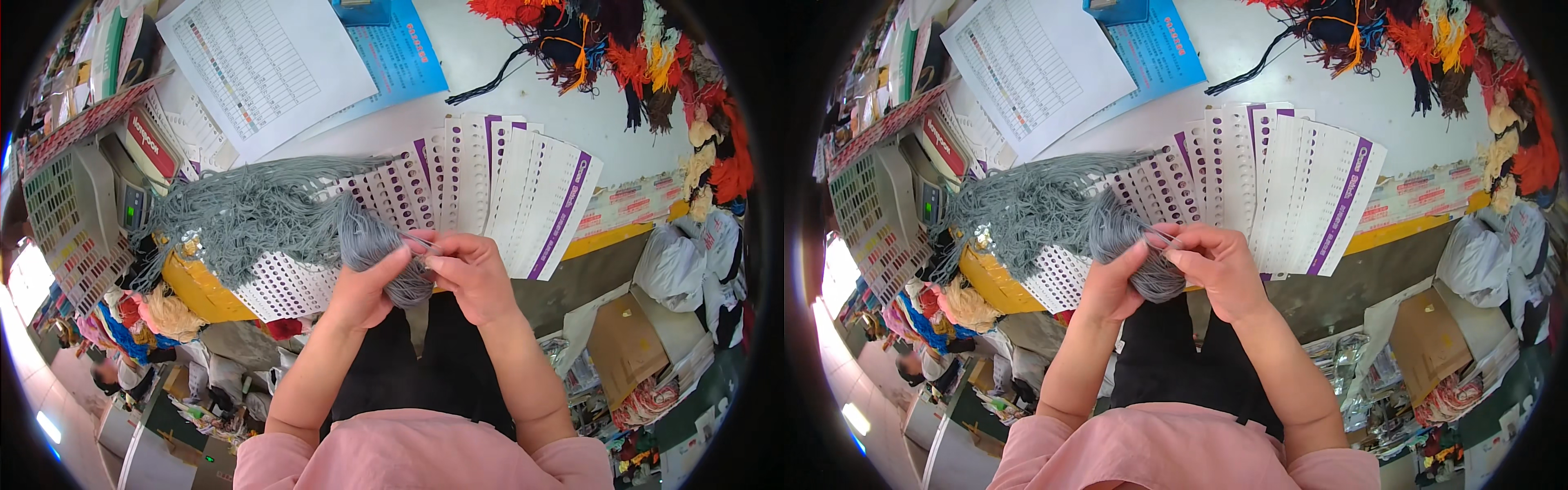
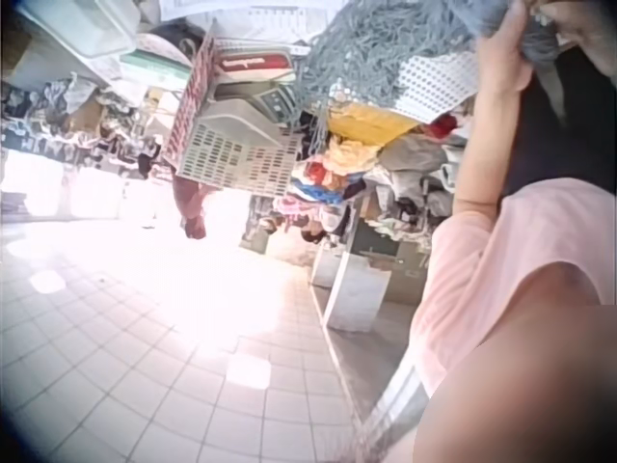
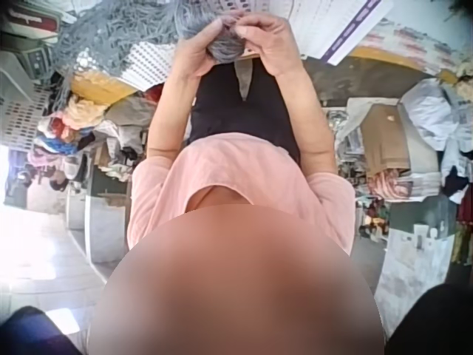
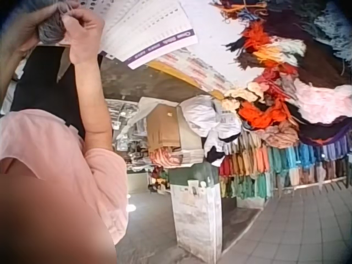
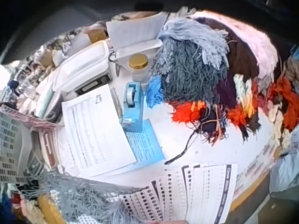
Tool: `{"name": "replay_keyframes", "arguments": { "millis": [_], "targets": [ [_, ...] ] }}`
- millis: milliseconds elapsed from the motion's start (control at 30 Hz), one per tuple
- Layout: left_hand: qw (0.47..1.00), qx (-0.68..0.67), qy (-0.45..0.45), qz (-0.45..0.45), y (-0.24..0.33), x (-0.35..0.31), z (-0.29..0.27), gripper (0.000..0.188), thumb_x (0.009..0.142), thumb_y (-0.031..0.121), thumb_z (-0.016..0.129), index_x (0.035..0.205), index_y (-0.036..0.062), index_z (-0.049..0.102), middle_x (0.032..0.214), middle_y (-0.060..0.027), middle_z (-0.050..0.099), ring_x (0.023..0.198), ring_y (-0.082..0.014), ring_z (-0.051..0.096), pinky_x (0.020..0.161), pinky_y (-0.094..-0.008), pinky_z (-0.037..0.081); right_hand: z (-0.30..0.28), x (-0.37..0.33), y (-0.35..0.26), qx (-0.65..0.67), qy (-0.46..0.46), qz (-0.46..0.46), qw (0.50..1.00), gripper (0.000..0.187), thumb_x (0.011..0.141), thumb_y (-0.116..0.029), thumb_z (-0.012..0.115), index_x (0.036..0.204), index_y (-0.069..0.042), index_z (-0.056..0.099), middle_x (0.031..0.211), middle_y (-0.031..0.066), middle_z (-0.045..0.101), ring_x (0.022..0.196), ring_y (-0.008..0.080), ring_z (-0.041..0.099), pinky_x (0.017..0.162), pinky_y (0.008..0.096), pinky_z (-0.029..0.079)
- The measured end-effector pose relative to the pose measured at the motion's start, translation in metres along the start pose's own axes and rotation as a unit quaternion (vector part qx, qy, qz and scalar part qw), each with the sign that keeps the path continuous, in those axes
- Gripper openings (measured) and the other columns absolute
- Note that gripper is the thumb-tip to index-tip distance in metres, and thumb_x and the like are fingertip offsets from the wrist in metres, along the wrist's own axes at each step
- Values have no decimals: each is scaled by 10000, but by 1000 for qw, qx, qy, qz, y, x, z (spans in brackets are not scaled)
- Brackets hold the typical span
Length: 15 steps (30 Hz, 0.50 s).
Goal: Recorder selects individual strands of colored yarn and threads them through holes on sample cards to create organized reference sets.
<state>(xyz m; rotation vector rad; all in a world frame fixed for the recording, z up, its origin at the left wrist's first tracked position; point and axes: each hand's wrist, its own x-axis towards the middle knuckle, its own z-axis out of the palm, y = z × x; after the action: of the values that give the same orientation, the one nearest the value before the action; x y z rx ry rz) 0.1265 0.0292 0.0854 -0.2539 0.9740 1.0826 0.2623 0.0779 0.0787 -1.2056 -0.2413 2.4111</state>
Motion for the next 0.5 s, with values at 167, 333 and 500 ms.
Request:
{"name": "replay_keyframes", "arguments": {
  "millis": [167,333,500],
  "targets": [
    [998,57,11,26,1,3,2,164,764,97,546,880,-18,546,886,-98,569,789,-163,551,710,-272,434,-2,-1,2,33,-6,-9,999,51,714,21,515,735,13,562,796,84,567,546,59,438,500,187,354],
    [998,53,25,37,3,5,-3,120,767,114,543,797,-2,540,791,-72,564,691,-149,550,626,-270,445,-9,-6,-1,-33,-48,28,998,28,725,2,519,738,4,544,716,49,531,566,72,463,506,184,365],
    [928,-338,-43,153,36,-4,-70,127,805,71,407,680,76,388,561,18,355,418,-48,360,377,-155,332,-46,-27,-58,255,-69,-113,958,155,784,-32,447,924,-59,507,915,93,477,552,122,464,440,284,438]
  ]
}}
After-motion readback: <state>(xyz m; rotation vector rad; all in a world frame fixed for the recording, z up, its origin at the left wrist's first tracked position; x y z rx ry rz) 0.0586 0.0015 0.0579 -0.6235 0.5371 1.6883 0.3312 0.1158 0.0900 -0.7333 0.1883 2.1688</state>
